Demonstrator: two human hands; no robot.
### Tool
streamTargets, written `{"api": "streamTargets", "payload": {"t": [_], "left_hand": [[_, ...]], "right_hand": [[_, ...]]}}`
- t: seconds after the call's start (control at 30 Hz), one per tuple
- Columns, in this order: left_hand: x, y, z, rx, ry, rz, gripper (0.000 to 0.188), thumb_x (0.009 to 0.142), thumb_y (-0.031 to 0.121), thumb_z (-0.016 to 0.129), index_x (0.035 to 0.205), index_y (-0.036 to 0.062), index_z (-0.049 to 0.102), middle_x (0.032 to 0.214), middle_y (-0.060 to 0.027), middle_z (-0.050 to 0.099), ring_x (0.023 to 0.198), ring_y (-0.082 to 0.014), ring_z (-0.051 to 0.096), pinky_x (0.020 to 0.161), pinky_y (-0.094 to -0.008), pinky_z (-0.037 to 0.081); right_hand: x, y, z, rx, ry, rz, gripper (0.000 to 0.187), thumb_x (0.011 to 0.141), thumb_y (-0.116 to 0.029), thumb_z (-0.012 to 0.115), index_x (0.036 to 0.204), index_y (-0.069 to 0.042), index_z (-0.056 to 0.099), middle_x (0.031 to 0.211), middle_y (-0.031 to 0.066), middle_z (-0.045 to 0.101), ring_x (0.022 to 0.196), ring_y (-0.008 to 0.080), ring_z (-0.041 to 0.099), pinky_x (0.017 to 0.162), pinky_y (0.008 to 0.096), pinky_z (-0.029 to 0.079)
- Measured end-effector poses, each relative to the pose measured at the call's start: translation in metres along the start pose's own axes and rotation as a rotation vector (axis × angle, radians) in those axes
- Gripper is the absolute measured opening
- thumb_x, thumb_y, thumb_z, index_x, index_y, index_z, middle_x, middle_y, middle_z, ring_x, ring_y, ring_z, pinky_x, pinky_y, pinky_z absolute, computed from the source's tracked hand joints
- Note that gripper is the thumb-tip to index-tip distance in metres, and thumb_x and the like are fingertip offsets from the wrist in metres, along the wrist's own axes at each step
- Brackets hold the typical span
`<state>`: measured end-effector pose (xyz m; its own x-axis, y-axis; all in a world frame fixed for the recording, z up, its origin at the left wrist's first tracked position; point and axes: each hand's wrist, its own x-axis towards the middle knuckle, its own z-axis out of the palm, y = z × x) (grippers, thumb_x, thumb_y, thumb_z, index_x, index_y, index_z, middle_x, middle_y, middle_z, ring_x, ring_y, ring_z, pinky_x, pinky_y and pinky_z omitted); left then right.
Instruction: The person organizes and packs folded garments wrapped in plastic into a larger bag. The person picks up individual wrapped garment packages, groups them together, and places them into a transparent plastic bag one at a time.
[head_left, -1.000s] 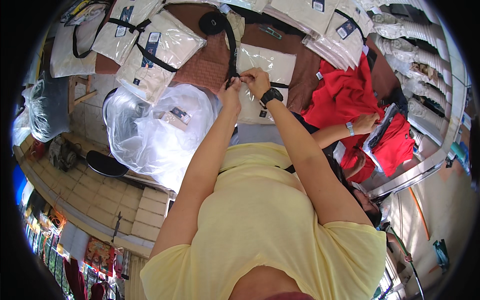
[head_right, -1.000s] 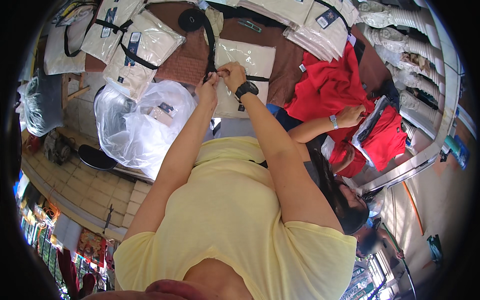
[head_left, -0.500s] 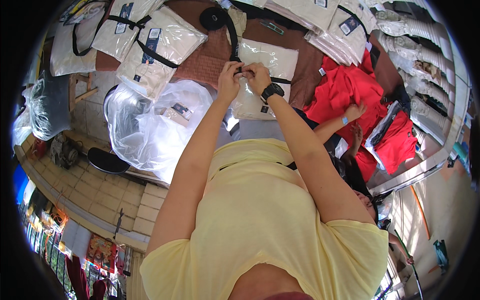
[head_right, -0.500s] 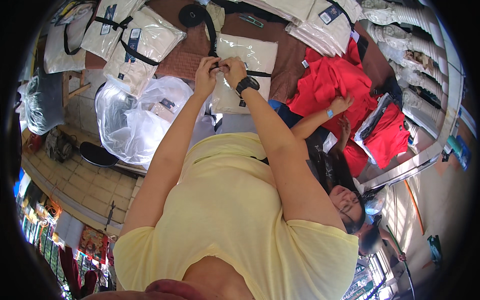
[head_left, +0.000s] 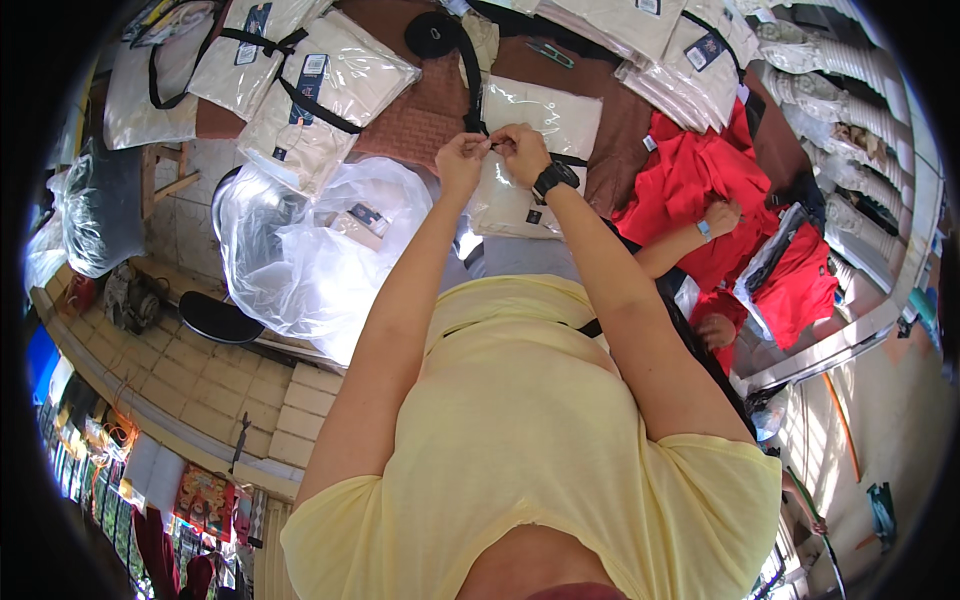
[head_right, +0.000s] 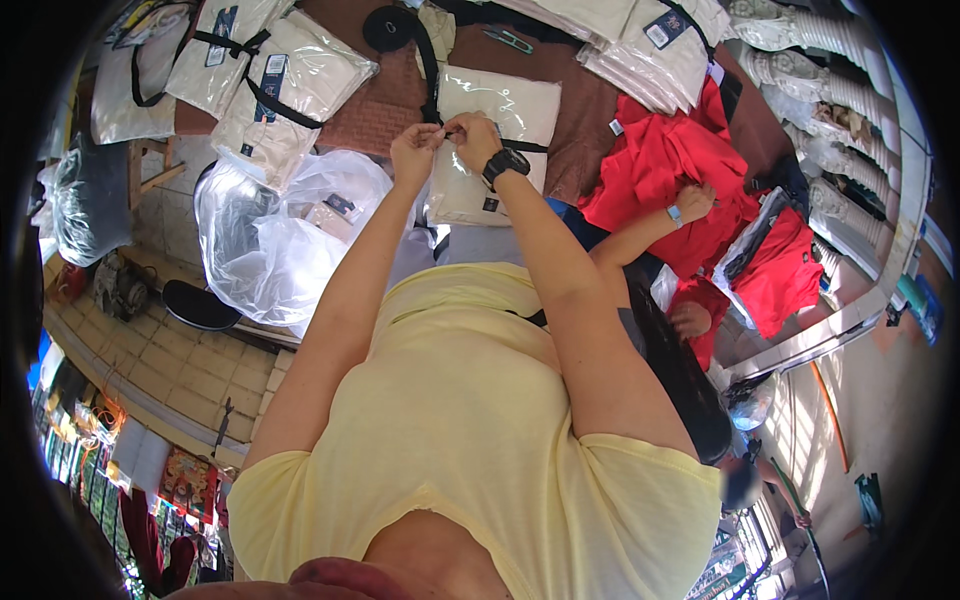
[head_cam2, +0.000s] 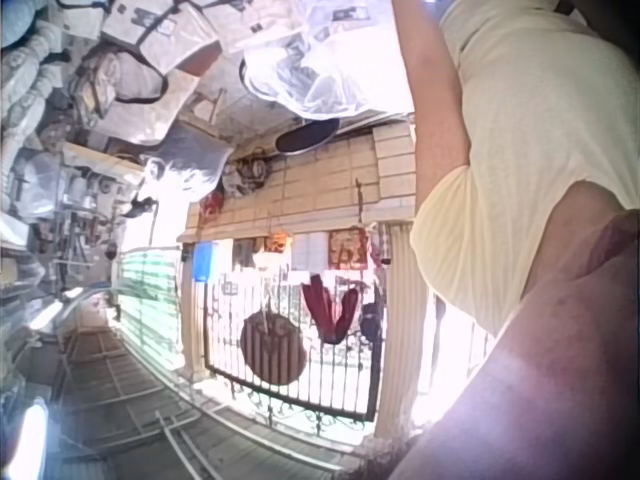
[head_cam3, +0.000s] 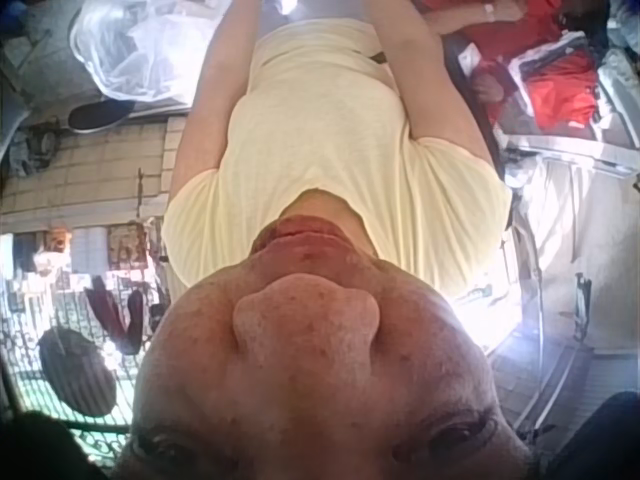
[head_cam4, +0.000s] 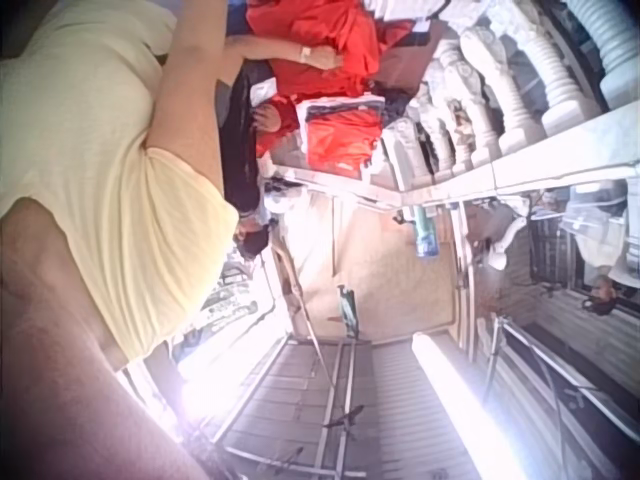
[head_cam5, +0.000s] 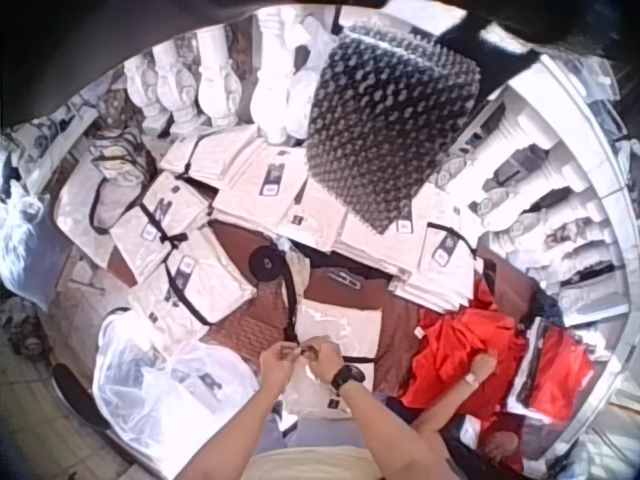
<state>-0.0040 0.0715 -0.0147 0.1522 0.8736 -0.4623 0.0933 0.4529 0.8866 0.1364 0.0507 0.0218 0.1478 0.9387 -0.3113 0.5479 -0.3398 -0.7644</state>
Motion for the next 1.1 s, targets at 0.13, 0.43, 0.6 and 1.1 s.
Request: {"api": "streamTargets", "payload": {"t": [0.13,0.43,0.6,1.1], "left_hand": [[-0.005,-0.003,0.002,0.187,0.076,0.168,0.016,0.082,0.008,0.070,0.095,-0.0014,0.069,0.082,-0.0076,0.070,0.073,-0.0120,0.064,0.069,-0.0242,0.050],[-0.007,0.000,0.009,0.363,0.100,0.277,0.014,0.080,0.008,0.068,0.092,0.0029,0.070,0.083,-0.0143,0.068,0.078,-0.0237,0.066,0.073,-0.0324,0.050],[0.001,0.008,0.008,0.584,0.048,0.311,0.009,0.078,0.007,0.066,0.086,0.0019,0.068,0.081,-0.0171,0.065,0.074,-0.0305,0.063,0.070,-0.0371,0.049],[0.025,-0.013,-0.018,-0.195,-0.430,-0.543,0.016,0.091,0.027,0.058,0.101,0.0161,0.064,0.086,0.0056,0.060,0.076,-0.0065,0.052,0.066,-0.0233,0.039]], "right_hand": [[0.002,-0.007,0.000,0.131,0.009,0.007,0.023,0.075,0.008,0.060,0.095,-0.003,0.056,0.085,0.0136,0.061,0.079,0.0259,0.062,0.072,0.0352,0.050],[0.005,0.001,0.001,0.080,0.032,-0.068,0.026,0.075,0.012,0.055,0.093,-0.004,0.043,0.082,0.0124,0.059,0.077,0.0270,0.061,0.069,0.0359,0.049],[0.002,-0.002,0.000,0.021,0.065,-0.116,0.025,0.077,0.011,0.056,0.091,-0.004,0.040,0.082,0.0141,0.060,0.078,0.0317,0.059,0.070,0.0378,0.048],[-0.003,-0.008,-0.008,0.046,0.033,-0.229,0.012,0.076,0.003,0.064,0.084,-0.001,0.056,0.082,0.0141,0.058,0.079,0.0325,0.058,0.070,0.0388,0.047]]}}
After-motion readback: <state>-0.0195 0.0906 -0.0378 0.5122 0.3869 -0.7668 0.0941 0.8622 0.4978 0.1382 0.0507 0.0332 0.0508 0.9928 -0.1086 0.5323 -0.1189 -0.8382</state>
